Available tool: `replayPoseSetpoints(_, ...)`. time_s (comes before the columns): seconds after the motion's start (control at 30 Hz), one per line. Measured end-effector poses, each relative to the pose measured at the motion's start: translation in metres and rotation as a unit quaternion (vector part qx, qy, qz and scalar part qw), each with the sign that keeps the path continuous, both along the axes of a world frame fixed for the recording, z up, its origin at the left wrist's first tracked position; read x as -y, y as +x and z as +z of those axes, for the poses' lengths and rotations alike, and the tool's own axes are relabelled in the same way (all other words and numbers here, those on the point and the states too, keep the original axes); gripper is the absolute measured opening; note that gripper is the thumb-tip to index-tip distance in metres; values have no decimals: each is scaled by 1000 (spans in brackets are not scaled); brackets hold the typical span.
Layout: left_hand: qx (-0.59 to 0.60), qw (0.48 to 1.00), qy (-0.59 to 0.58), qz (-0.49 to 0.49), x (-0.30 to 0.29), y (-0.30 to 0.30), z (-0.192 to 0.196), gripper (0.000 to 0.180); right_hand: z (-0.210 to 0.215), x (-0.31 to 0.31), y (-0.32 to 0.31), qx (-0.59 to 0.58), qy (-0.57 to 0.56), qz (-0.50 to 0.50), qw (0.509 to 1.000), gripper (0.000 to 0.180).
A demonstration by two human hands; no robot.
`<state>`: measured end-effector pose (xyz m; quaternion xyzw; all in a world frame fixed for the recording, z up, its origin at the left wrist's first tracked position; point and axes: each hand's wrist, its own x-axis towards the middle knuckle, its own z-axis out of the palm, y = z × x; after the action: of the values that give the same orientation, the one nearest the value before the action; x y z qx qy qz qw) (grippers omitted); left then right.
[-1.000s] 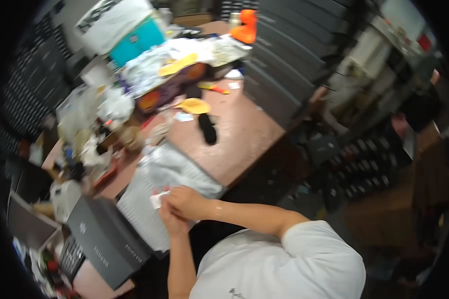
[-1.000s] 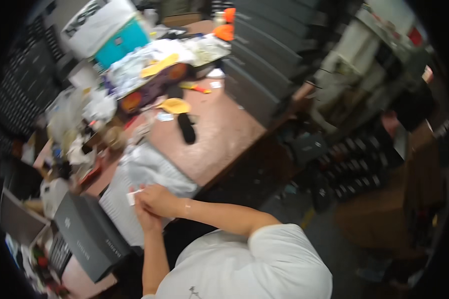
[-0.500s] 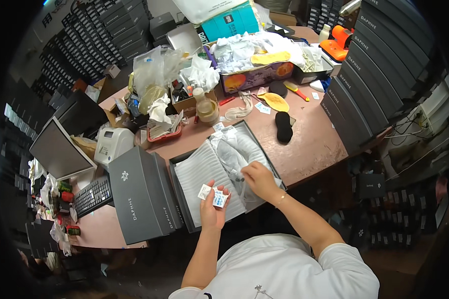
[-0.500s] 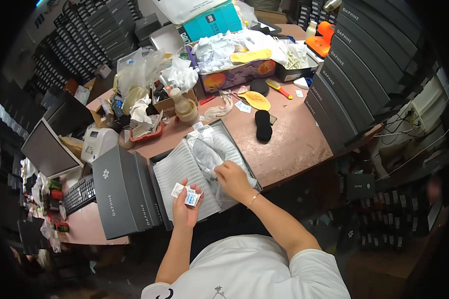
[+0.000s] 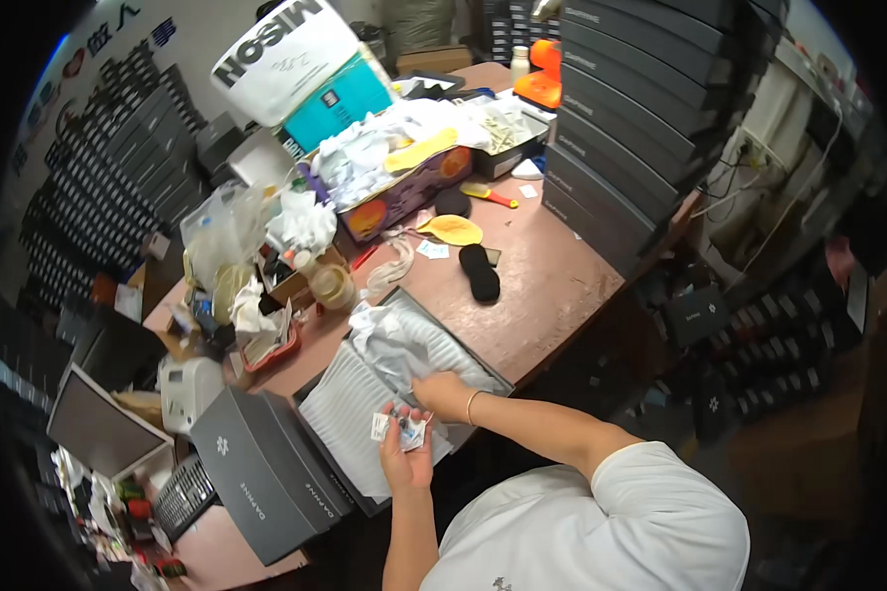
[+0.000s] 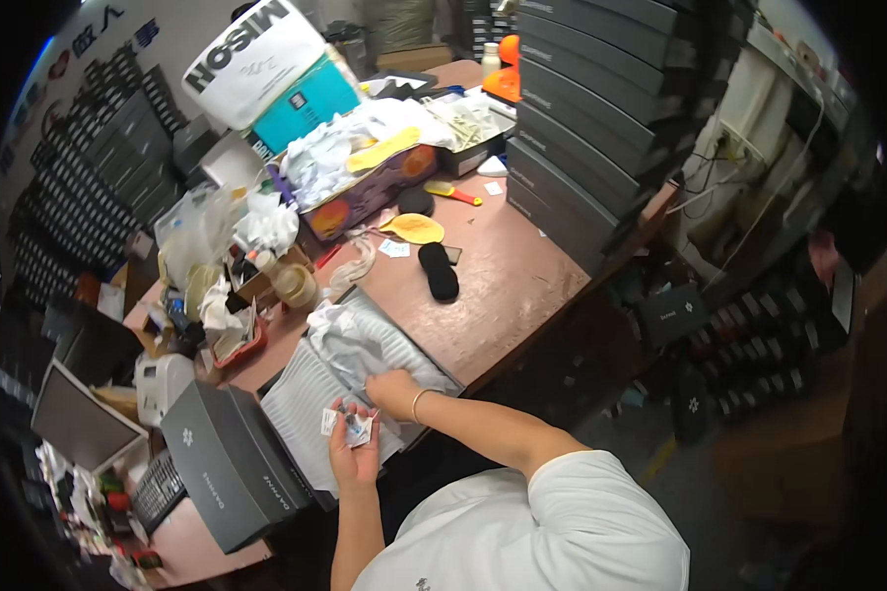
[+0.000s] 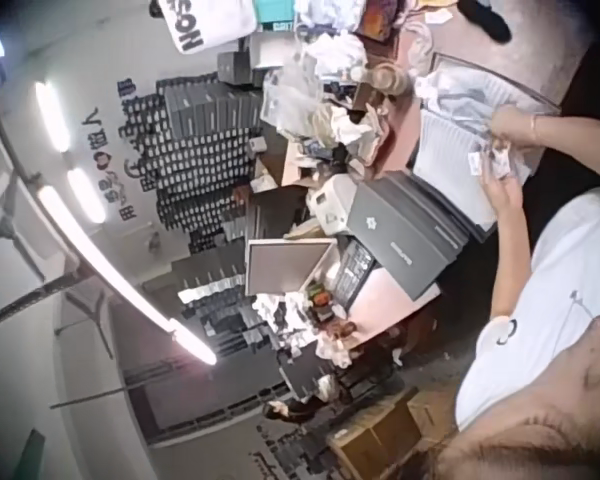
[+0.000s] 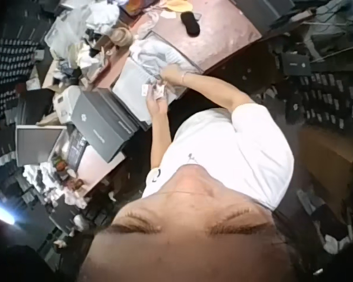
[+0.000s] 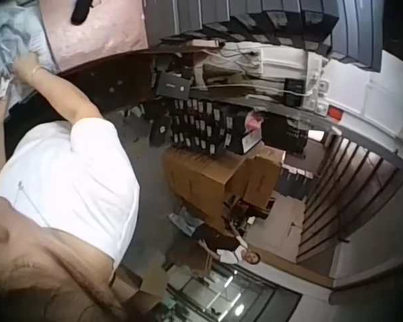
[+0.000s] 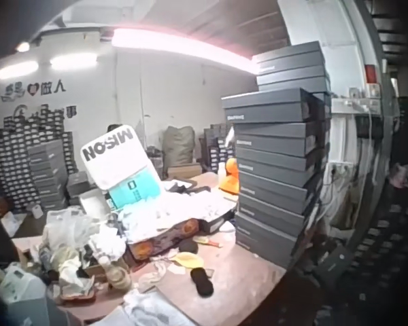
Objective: Packing high-heeled shoes into boxes with protective paper and bags.
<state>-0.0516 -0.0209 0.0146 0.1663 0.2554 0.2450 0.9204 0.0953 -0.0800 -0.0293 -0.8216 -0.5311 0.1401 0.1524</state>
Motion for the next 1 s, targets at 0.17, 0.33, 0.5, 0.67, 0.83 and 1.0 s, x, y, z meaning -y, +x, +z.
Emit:
replayPoseSetpoints(0.17, -61, 996, 16, 65, -13, -10, -6, 34, 94, 53, 45, -144, 198, -90, 965, 25)
replayPoseSetpoints(0.33, -88, 990, 104, 26, 1, 7, 16, 34, 77, 152, 179, 65, 71, -255, 962, 20)
replayPoseSetpoints(0.5, -123, 985, 118, 1, 14, 15, 21, 37, 12, 155, 201, 218, 61, -320, 920, 18)
replayPoseSetpoints(0.67, -153, 982, 108, -20, 10, 17, 4, 40, 55, 57, 51, 188, 233, 39, 953, 39)
replayPoseSetpoints(0.83, -159, 973, 167, -20, 3, 27, -22, 42, 23, 41, 54, -33, 245, -43, 968, 27)
replayPoseSetpoints(1.0, -217, 960, 166, -59, 1, 46, -32, 49, 37, 71, 80, -591, 515, -282, 554, 17)
